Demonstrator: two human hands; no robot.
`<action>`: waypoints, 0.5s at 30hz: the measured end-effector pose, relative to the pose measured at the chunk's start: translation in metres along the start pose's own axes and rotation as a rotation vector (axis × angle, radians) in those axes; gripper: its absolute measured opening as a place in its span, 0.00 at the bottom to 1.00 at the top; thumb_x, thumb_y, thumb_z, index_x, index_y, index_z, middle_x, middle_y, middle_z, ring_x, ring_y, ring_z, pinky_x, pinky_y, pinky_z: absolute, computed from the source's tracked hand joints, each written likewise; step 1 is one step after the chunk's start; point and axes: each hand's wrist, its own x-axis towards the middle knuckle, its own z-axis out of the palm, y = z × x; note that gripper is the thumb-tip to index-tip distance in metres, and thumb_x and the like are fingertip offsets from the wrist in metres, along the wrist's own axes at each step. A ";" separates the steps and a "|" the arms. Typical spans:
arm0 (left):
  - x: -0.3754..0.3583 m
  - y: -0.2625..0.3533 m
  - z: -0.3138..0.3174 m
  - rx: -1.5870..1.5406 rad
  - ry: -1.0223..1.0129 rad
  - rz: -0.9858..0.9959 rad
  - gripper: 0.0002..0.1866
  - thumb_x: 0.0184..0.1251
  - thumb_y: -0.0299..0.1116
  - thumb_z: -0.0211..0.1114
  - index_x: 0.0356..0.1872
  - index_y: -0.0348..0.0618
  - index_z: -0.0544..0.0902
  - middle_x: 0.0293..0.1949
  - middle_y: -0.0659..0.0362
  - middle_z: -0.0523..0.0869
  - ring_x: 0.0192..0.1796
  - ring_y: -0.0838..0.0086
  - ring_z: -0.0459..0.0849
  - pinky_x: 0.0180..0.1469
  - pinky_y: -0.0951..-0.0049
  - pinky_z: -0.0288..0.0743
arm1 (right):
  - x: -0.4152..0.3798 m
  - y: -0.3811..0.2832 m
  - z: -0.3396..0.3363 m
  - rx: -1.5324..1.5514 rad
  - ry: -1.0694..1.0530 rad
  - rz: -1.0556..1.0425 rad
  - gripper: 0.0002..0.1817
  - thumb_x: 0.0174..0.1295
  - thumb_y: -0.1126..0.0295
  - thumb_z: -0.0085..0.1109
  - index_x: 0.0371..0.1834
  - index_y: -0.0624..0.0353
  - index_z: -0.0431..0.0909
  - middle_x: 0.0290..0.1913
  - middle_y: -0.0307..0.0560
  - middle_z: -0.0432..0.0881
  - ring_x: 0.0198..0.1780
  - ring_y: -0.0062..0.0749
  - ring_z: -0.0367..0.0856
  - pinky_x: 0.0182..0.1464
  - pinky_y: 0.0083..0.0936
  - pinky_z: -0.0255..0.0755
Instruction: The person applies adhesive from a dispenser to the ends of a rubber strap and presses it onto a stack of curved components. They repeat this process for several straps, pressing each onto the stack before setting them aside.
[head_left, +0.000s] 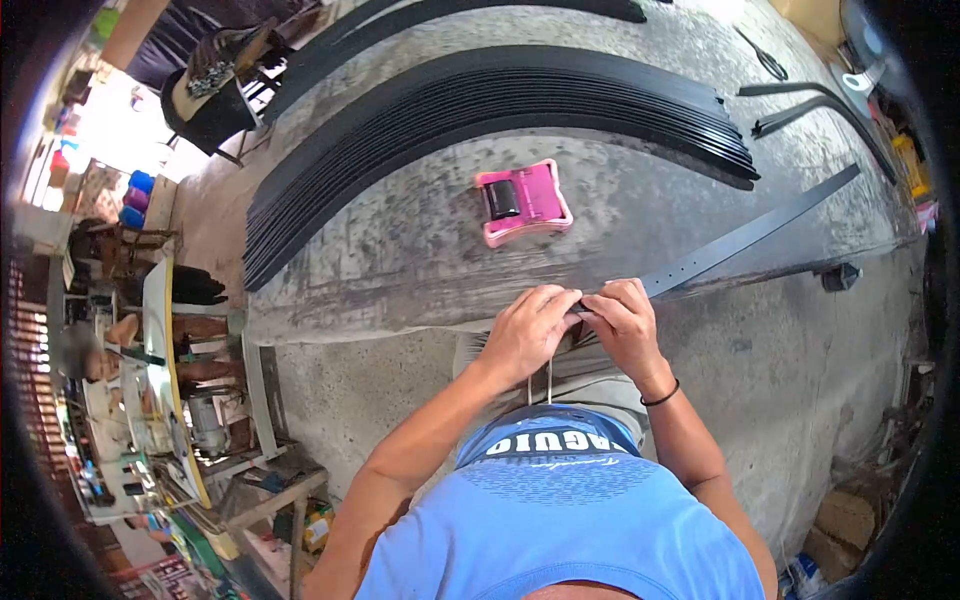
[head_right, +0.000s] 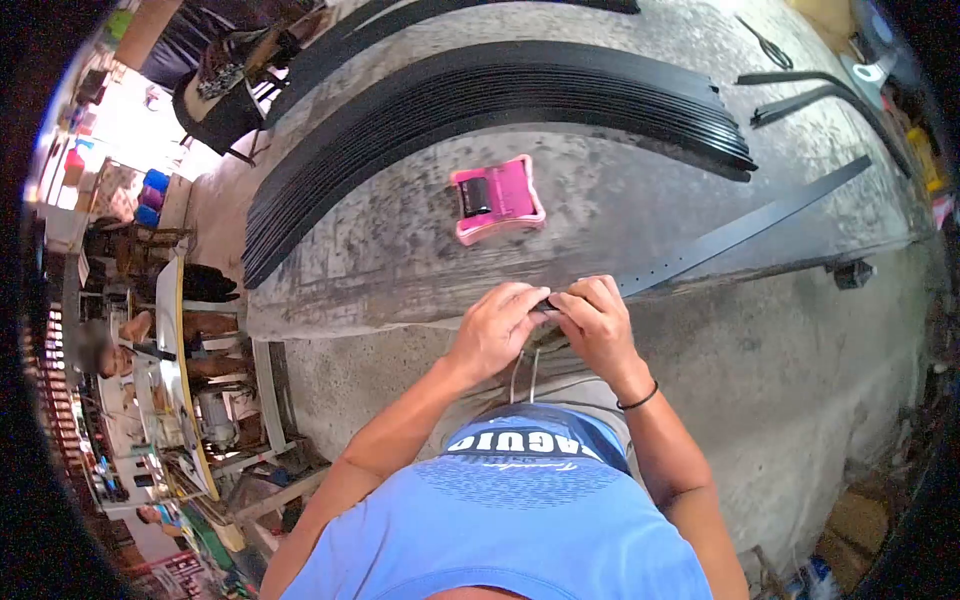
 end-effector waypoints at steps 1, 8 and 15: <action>-0.001 -0.008 -0.001 0.011 0.001 0.042 0.20 0.57 0.28 0.68 0.53 0.42 0.79 0.45 0.52 0.81 0.44 0.58 0.83 0.45 0.64 0.79 | 0.002 -0.002 0.006 0.007 -0.008 -0.005 0.13 0.44 0.76 0.69 0.36 0.57 0.82 0.34 0.44 0.77 0.38 0.41 0.75 0.43 0.34 0.71; 0.010 -0.043 -0.023 0.061 0.106 0.174 0.08 0.56 0.28 0.68 0.37 0.40 0.83 0.36 0.55 0.83 0.41 0.60 0.82 0.43 0.62 0.77 | 0.048 -0.014 0.002 0.006 -0.170 -0.041 0.21 0.48 0.75 0.64 0.49 0.58 0.80 0.42 0.50 0.77 0.45 0.47 0.73 0.49 0.38 0.70; 0.006 -0.059 -0.012 0.201 0.157 0.107 0.09 0.54 0.31 0.68 0.37 0.43 0.84 0.36 0.56 0.81 0.41 0.58 0.80 0.45 0.59 0.75 | 0.080 -0.008 0.049 -0.388 -0.144 -0.047 0.24 0.56 0.55 0.63 0.57 0.47 0.79 0.57 0.54 0.70 0.64 0.54 0.61 0.65 0.50 0.54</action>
